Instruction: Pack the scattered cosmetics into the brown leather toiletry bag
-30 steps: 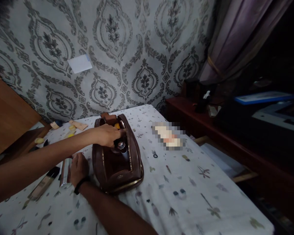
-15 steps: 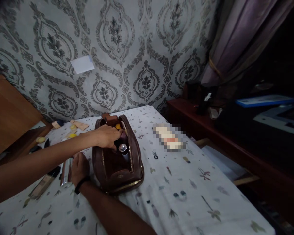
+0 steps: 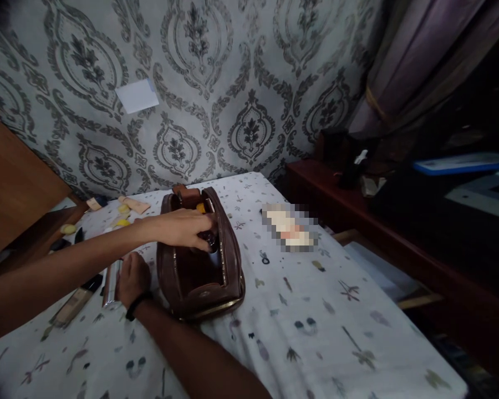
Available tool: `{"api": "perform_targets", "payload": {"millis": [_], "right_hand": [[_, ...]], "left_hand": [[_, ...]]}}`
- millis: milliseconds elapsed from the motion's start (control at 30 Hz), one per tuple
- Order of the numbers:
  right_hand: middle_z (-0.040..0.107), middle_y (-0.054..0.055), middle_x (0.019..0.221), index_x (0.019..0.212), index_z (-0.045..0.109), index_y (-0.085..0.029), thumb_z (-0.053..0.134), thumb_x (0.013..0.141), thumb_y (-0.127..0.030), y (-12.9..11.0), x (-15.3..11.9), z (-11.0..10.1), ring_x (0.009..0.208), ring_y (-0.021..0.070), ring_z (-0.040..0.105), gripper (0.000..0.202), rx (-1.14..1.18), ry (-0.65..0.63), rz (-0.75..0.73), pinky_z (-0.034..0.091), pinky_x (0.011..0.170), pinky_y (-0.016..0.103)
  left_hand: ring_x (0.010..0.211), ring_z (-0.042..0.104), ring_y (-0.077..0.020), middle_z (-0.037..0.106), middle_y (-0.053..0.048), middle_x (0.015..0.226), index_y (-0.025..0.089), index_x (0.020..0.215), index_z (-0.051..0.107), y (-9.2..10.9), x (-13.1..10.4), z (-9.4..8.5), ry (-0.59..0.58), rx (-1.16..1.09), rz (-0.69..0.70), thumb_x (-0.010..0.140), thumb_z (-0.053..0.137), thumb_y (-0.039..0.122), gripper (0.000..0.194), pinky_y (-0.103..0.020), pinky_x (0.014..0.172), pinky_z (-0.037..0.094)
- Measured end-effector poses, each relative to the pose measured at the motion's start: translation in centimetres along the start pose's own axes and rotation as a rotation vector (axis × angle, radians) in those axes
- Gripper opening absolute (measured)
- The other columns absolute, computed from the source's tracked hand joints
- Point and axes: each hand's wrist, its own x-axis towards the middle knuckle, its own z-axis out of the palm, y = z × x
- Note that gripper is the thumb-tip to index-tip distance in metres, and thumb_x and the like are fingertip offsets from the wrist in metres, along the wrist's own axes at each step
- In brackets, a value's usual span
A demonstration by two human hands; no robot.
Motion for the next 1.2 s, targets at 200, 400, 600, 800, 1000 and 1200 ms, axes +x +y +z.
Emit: {"api": "perform_targets", "payload": {"millis": [200, 400, 600, 800, 1000, 1200], "right_hand": [[0.061, -0.001, 0.073, 0.079, 0.054, -0.024, 0.040, 0.090, -0.022, 0.2, 0.0, 0.1, 0.069, 0.0171, 0.057, 0.019, -0.014, -0.015, -0.008, 0.042, 0.062, 0.027], [0.055, -0.003, 0.066, 0.076, 0.052, -0.024, 0.039, 0.091, -0.023, 0.4, 0.0, 0.2, 0.062, 0.0156, 0.052, 0.020, -0.014, -0.022, -0.014, 0.038, 0.056, 0.025], [0.055, -0.003, 0.065, 0.078, 0.052, -0.025, 0.038, 0.093, -0.024, 0.4, 0.0, 0.1, 0.062, 0.0153, 0.054, 0.021, -0.003, -0.021, -0.032, 0.040, 0.057, 0.025], [0.056, -0.002, 0.064, 0.076, 0.053, -0.025, 0.038, 0.091, -0.023, 0.3, -0.1, 0.1, 0.062, 0.0180, 0.055, 0.021, -0.021, 0.007, -0.044, 0.040, 0.056, 0.027], [0.055, -0.001, 0.063, 0.073, 0.049, -0.026, 0.038, 0.089, -0.022, 0.5, 0.1, 0.4, 0.061, 0.0193, 0.055, 0.021, -0.039, 0.025, -0.047, 0.040, 0.057, 0.029], [0.055, -0.002, 0.064, 0.072, 0.048, -0.026, 0.038, 0.090, -0.024, 0.5, 0.1, 0.4, 0.062, 0.0186, 0.055, 0.021, -0.043, 0.023, -0.046, 0.040, 0.056, 0.028]], "left_hand": [[0.092, 0.065, -0.0228, 0.070, -0.007, 0.101, 0.018, 0.096, 0.067, 0.1, 0.1, 0.3, -0.001, -0.037, 0.014, 0.084, 0.063, 0.044, 0.029, -0.028, 0.071, 0.045], [0.095, 0.064, -0.0232, 0.069, -0.008, 0.106, 0.016, 0.103, 0.065, 0.0, 0.0, -0.2, -0.050, -0.021, 0.000, 0.081, 0.066, 0.048, 0.038, -0.027, 0.073, 0.045], [0.091, 0.065, -0.0236, 0.072, -0.007, 0.100, 0.017, 0.104, 0.067, 0.0, -0.8, -2.0, -0.128, 0.075, -0.142, 0.074, 0.071, 0.038, 0.037, -0.027, 0.071, 0.047], [0.086, 0.068, -0.0261, 0.076, -0.010, 0.096, 0.020, 0.090, 0.076, 0.4, -0.1, -1.4, -0.323, 0.192, -0.155, 0.073, 0.069, 0.028, 0.019, -0.029, 0.066, 0.047], [0.085, 0.066, -0.0204, 0.077, -0.003, 0.098, 0.027, 0.096, 0.078, -0.5, 0.6, -0.7, -0.407, 0.097, -0.048, 0.073, 0.069, 0.021, 0.026, -0.024, 0.066, 0.045], [0.083, 0.066, -0.0214, 0.077, -0.004, 0.099, 0.025, 0.104, 0.078, -0.6, 0.7, -0.7, -0.444, 0.069, -0.050, 0.076, 0.066, 0.023, 0.030, -0.027, 0.070, 0.047]]}}
